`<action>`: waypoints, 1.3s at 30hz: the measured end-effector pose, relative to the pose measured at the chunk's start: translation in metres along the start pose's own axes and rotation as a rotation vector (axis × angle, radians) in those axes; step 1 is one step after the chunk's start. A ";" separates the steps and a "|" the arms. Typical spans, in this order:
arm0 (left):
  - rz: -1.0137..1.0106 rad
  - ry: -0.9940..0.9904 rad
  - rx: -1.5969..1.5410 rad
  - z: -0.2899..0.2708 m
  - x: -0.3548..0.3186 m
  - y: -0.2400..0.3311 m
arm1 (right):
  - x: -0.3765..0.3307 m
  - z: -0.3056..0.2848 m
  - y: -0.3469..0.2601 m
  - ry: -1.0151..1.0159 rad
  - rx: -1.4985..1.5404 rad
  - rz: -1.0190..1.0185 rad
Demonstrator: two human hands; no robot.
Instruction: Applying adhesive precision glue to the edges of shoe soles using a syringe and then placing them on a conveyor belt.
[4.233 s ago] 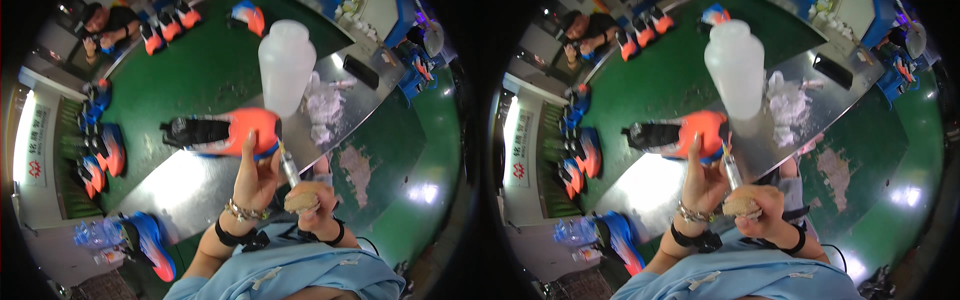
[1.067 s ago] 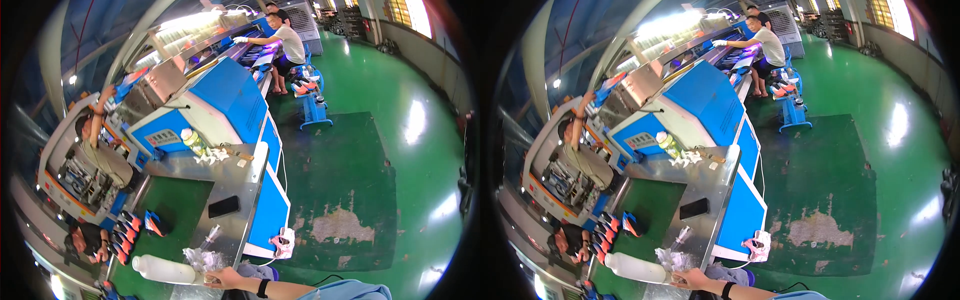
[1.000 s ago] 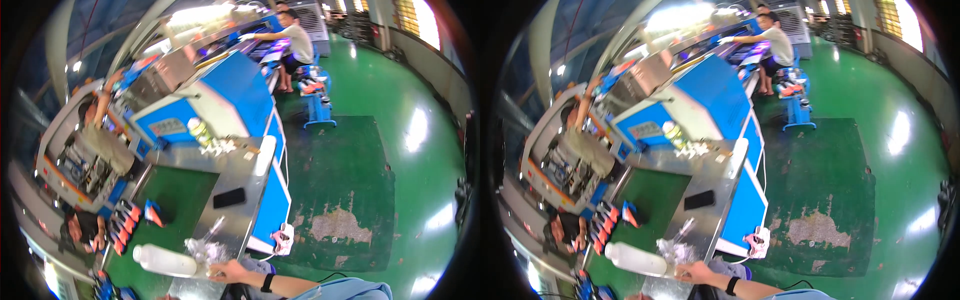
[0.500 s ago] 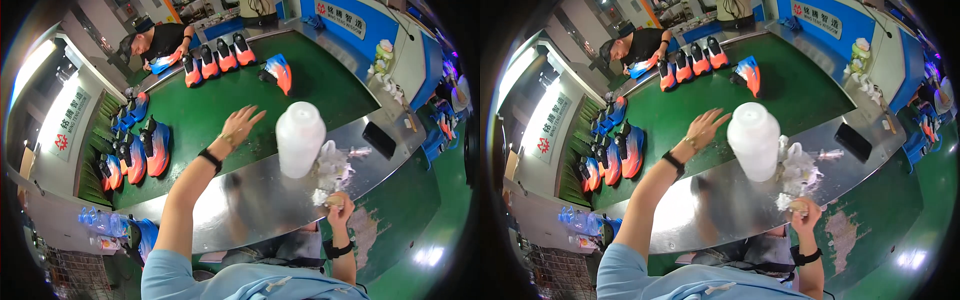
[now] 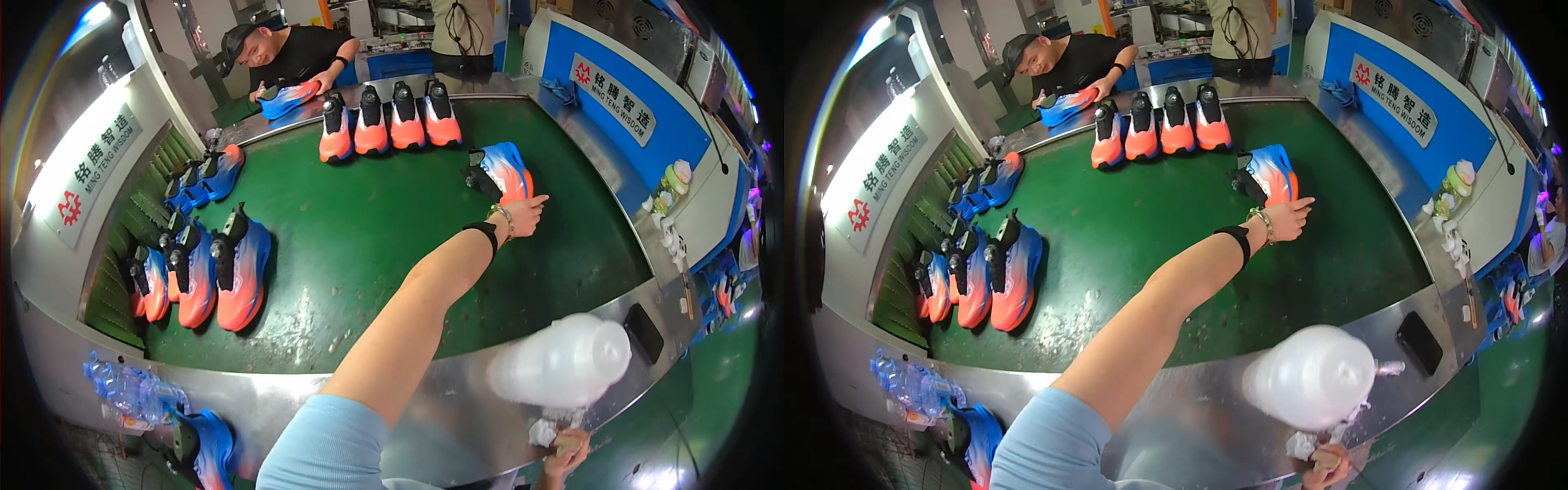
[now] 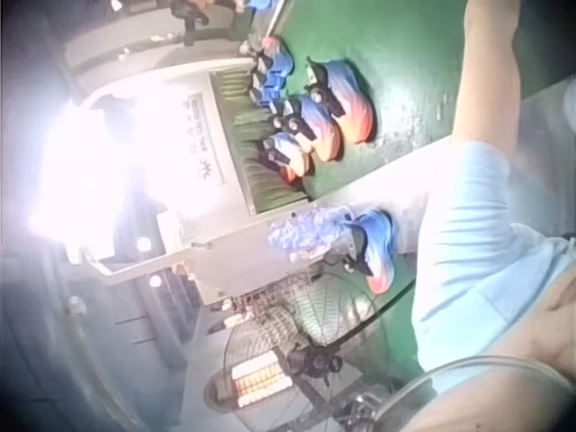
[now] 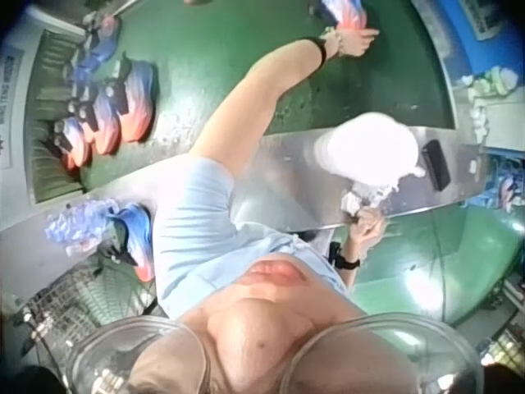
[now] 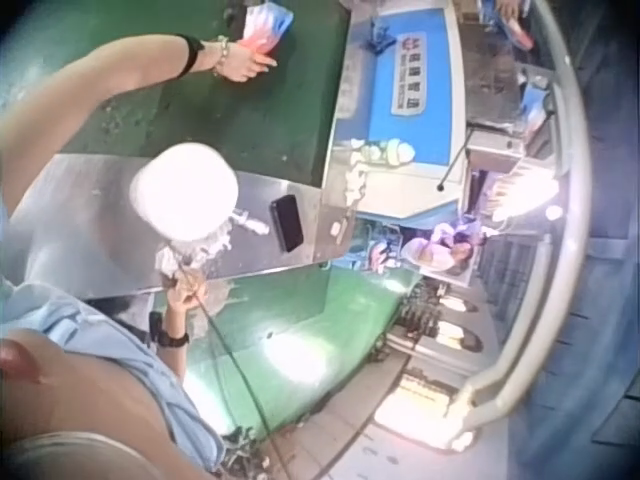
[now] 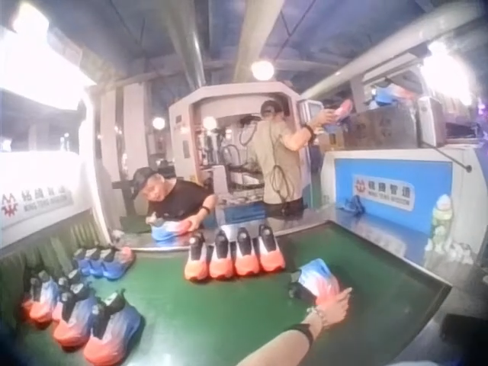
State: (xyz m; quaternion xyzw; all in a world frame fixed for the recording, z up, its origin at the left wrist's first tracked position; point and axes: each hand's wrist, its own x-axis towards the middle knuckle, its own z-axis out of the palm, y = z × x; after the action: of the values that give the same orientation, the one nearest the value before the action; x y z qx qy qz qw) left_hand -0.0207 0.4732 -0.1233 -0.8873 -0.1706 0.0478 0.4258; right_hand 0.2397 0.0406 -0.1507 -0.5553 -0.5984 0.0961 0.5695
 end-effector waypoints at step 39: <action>-1.041 0.842 -1.408 -0.436 -0.253 0.096 | 0.045 -0.009 -0.165 -0.150 0.813 0.305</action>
State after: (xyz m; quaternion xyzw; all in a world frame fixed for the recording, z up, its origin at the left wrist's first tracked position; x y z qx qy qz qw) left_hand -0.1322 0.0087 0.0631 -0.6969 -0.3652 -0.5810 -0.2084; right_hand 0.1668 0.0101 0.0016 -0.3597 -0.4628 0.4468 0.6759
